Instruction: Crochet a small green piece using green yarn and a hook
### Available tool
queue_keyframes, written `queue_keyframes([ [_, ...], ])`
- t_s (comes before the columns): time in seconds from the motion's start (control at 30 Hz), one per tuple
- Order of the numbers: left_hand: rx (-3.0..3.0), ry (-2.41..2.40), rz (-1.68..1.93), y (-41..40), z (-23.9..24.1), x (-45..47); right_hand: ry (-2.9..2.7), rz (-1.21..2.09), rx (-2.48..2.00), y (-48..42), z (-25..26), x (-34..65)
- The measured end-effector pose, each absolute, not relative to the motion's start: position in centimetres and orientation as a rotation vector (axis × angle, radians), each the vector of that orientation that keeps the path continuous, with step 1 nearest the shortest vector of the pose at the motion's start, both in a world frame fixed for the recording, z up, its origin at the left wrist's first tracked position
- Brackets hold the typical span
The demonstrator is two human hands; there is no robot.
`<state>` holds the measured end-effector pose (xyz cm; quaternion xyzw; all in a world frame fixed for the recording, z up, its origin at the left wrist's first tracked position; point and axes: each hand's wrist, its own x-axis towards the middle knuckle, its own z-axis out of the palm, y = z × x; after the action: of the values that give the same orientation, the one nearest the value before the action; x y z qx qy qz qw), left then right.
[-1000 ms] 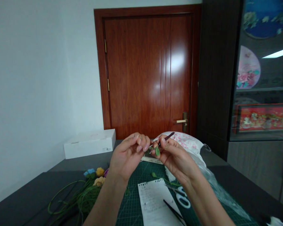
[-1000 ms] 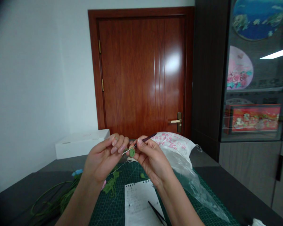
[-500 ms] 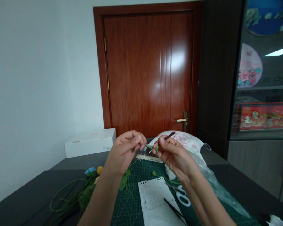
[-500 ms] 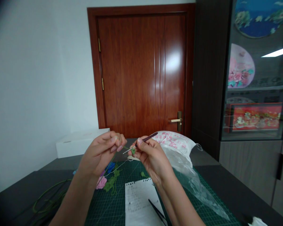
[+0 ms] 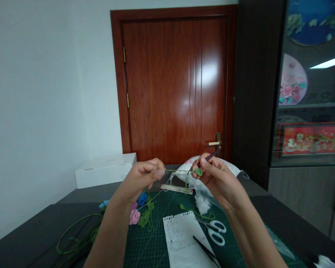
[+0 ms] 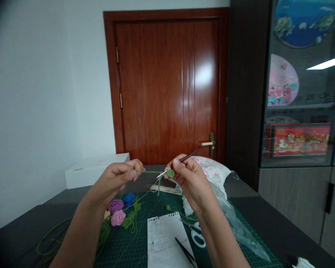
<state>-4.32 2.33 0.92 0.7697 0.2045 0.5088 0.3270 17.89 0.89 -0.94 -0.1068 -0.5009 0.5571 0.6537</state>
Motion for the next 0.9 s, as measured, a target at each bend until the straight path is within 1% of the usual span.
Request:
queue_keyframes([
  [0.1,1.810,0.366,1.414,1.8,0.8,-3.3,-1.138,1.248,-0.234,0.9,-1.1,17.0],
  [0.17,1.567,0.255,1.427,1.1,0.6,-2.0,-1.131,1.201,-0.216,0.8,-1.3,16.3],
  [0.37,1.648,0.515,1.717,-1.3,0.3,0.7,-1.112,0.934,-0.257,0.7,-2.1,14.8],
  [0.43,1.661,0.569,1.763,-1.9,0.3,1.0,-1.106,0.883,-0.265,0.5,-2.4,14.4],
  [0.67,1.470,0.594,1.672,-2.2,-0.1,1.6,-1.098,0.739,-0.314,-0.3,-2.5,13.3],
  [0.9,1.375,0.583,1.703,-2.4,0.2,1.9,-1.187,0.525,-0.342,0.1,-2.8,13.3],
])
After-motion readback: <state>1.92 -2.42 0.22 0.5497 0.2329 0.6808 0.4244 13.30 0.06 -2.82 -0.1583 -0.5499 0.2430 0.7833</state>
